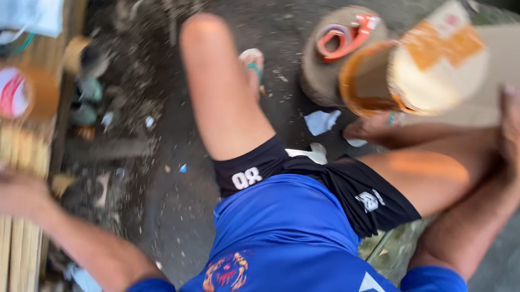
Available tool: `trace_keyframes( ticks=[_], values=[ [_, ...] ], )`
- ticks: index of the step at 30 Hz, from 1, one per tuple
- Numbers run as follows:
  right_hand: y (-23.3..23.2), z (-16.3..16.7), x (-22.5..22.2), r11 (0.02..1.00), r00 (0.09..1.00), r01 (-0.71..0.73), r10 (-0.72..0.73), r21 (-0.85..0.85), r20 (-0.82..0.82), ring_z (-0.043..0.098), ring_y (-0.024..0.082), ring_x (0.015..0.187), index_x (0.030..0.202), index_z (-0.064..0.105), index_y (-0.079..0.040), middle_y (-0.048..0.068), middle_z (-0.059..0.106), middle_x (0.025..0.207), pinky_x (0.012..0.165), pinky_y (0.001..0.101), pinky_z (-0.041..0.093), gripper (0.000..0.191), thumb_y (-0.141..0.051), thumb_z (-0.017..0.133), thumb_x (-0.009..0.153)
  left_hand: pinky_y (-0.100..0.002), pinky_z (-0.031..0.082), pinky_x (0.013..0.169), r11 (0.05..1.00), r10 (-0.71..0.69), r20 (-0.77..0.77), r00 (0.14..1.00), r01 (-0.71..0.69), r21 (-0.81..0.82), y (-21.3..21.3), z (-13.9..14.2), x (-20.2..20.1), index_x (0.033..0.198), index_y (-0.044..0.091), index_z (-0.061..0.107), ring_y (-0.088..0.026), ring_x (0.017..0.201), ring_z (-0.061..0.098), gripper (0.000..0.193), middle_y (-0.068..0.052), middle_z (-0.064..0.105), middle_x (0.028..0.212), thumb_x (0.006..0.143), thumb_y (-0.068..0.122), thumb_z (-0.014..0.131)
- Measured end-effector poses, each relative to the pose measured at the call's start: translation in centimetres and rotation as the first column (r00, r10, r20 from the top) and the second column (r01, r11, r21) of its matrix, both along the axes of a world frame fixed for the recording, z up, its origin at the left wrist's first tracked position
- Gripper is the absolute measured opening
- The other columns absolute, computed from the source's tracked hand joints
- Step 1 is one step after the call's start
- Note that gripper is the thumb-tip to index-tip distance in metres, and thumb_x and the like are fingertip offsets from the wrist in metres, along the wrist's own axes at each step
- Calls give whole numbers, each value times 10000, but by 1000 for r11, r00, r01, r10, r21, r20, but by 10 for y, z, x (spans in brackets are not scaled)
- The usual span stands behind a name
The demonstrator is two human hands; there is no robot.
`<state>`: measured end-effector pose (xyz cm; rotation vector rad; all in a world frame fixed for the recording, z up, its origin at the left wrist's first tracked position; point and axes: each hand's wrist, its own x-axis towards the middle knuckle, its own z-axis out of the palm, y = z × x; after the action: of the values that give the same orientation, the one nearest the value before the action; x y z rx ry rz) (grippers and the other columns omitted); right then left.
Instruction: The person retrieves a piece of cardboard and a utility knife, then sits on the ground to assemble a cylindrical container. They wrap the cardboard around a plastic bag filled with green material, secure it with orange tape, and trim the excess cardboard with the knife.
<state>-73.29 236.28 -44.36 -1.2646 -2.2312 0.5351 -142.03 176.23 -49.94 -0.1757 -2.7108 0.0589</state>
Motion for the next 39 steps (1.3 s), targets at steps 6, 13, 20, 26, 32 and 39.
trace_keyframes(
  ticks=[6, 13, 20, 26, 32, 39],
  values=[
    [-44, -7, -6, 986, 932, -150, 116, -74, -342, 457, 321, 1539, 1665, 392, -41, 203, 446, 1641, 1339, 405, 331, 886, -312, 753, 902, -530, 423, 1052, 983, -142, -518, 844, 60, -173, 60, 26, 70, 1547, 42, 446, -442, 1337, 502, 566, -385, 377, 1446, 1106, 373, 572],
    [-62, -25, -48, 990, 941, -134, 115, -37, -319, 262, 311, 1615, 1693, 18, -92, 203, 209, 1749, 1384, 405, 270, 1486, -462, 1036, 676, -539, 293, 1272, -27, -953, -264, 150, 825, 565, 330, 58, 244, 1475, 150, 484, -334, 1504, 323, 874, -154, 322, 1621, 832, 586, 883],
    [-73, -26, -54, 996, 898, -86, 70, -18, -435, 293, 322, 1593, 1675, -39, -88, 207, 195, 1750, 1373, 423, 309, 1534, -413, 1057, 652, -587, 212, 1333, -456, -780, -36, -624, 528, 717, 495, 98, 348, 1637, 239, 401, -444, 1610, 44, 1122, -153, 44, 1717, 750, 580, 996],
    [-74, -30, -54, 995, 915, -71, 37, -70, -401, 340, 329, 1623, 1670, 21, -39, 213, 173, 1756, 1336, 419, 357, 1458, -386, 1037, 683, -487, 286, 1332, -357, -607, 106, -787, 389, 849, 538, 85, 362, 1582, 268, 494, -402, 1641, 143, 989, -171, -5, 1750, 747, 431, 998],
    [-70, -38, -55, 996, 909, -84, 67, -23, -412, 312, 335, 1612, 1655, 2, -28, 204, 123, 1738, 1329, 421, 350, 1487, -364, 1061, 666, -439, 325, 1344, -305, -676, 91, -732, 389, 869, 538, 67, 361, 1524, 251, 589, -348, 1644, 277, 796, -143, 127, 1765, 826, 386, 947],
    [-72, -42, -57, 988, 861, -130, 71, -82, -504, 392, 299, 1578, 1661, -42, -62, 203, 191, 1736, 1338, 411, 379, 1407, -267, 1019, 759, -441, 336, 1339, -332, -697, 64, -714, 401, 854, 538, 60, 364, 1525, 231, 587, -354, 1627, 313, 798, -140, 184, 1752, 832, 416, 936]
  ],
)
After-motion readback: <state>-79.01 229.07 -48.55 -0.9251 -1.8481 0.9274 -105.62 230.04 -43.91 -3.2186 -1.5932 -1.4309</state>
